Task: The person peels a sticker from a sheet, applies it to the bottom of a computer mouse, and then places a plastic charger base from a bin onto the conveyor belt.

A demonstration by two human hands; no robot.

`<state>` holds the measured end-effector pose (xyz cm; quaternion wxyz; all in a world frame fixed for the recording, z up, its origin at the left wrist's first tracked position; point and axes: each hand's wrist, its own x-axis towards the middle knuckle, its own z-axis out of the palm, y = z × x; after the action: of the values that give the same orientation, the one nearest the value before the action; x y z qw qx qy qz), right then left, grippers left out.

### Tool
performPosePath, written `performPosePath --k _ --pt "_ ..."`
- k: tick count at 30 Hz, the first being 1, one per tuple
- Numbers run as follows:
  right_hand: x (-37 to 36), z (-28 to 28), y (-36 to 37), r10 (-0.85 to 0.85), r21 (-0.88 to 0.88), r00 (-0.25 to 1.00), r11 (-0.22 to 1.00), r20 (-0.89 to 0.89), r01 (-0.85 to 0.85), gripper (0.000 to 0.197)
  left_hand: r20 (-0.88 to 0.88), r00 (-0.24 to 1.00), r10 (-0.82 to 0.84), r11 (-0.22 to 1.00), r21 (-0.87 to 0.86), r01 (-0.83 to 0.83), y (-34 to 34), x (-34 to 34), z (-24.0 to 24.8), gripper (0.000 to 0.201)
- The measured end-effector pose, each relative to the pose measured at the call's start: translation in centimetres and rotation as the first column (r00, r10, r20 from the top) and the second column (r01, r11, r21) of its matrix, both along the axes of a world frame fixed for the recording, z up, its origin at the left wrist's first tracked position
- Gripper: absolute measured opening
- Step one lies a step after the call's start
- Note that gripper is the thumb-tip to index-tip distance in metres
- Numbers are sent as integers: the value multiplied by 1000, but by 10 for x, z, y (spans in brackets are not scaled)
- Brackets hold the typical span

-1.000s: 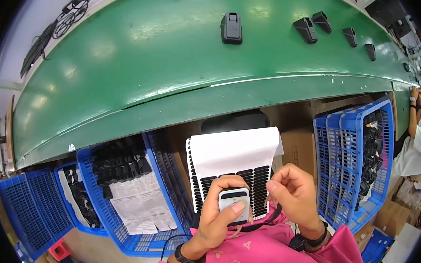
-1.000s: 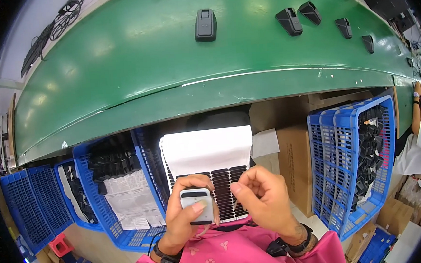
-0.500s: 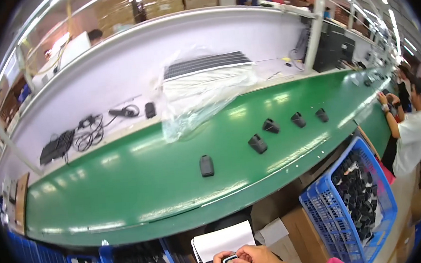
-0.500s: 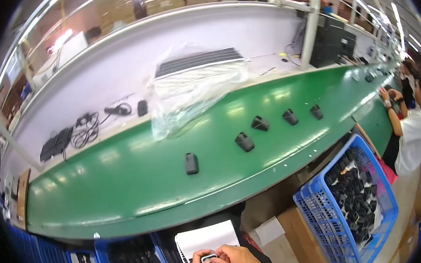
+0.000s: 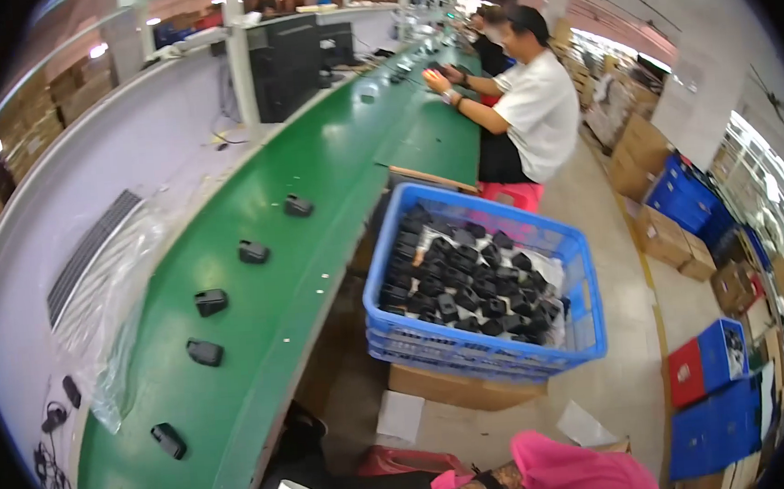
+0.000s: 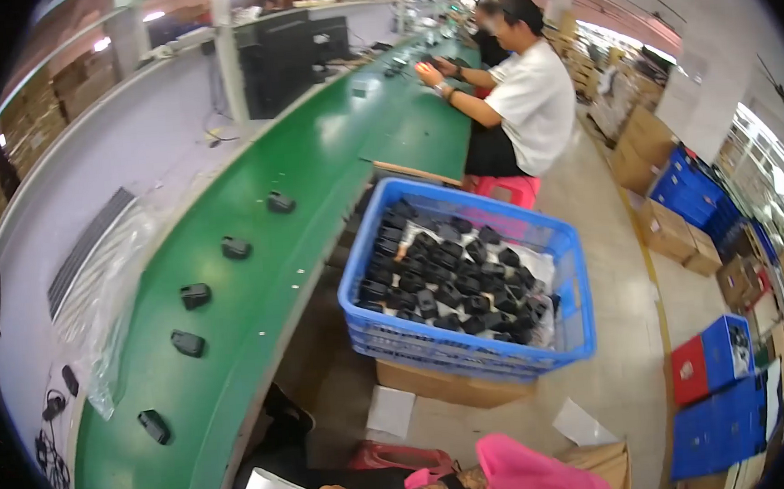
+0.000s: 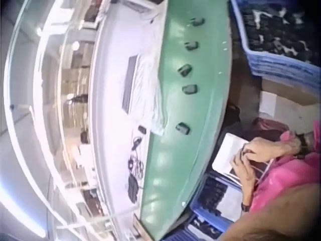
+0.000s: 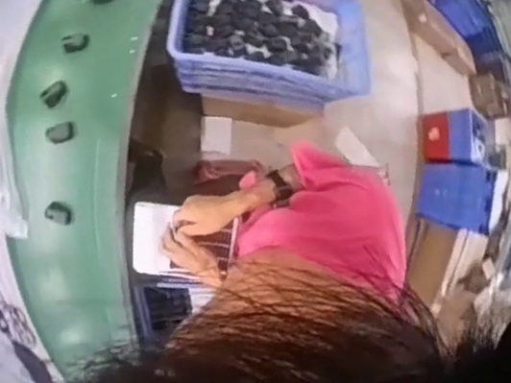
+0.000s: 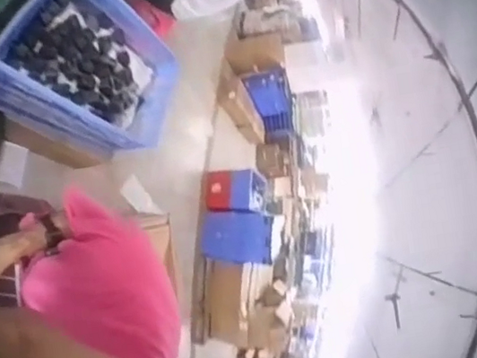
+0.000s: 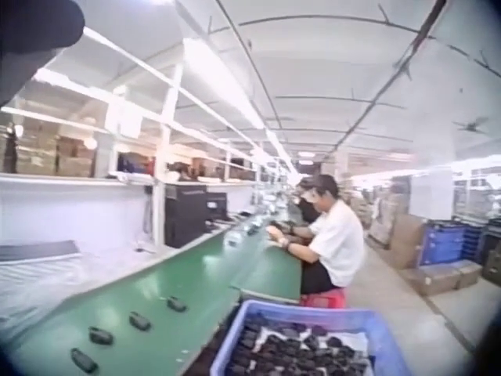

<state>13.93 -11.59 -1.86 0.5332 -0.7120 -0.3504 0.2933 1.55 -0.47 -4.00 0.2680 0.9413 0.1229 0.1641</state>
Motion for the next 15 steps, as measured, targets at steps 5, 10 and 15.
performPosePath --k 5,10,15 --pt "4 1 -17 -93 60 996 994 -2 93 18 -102 995 9 996 -90 -18 -19 24 27 36" --pt "8 7 -22 -70 36 995 997 -73 73 17 -177 978 114 966 -209 -150 -27 27 40 42" --pt "10 11 -24 -54 35 998 998 -42 55 17 -168 974 149 966 -186 -180 -28 26 32 45"
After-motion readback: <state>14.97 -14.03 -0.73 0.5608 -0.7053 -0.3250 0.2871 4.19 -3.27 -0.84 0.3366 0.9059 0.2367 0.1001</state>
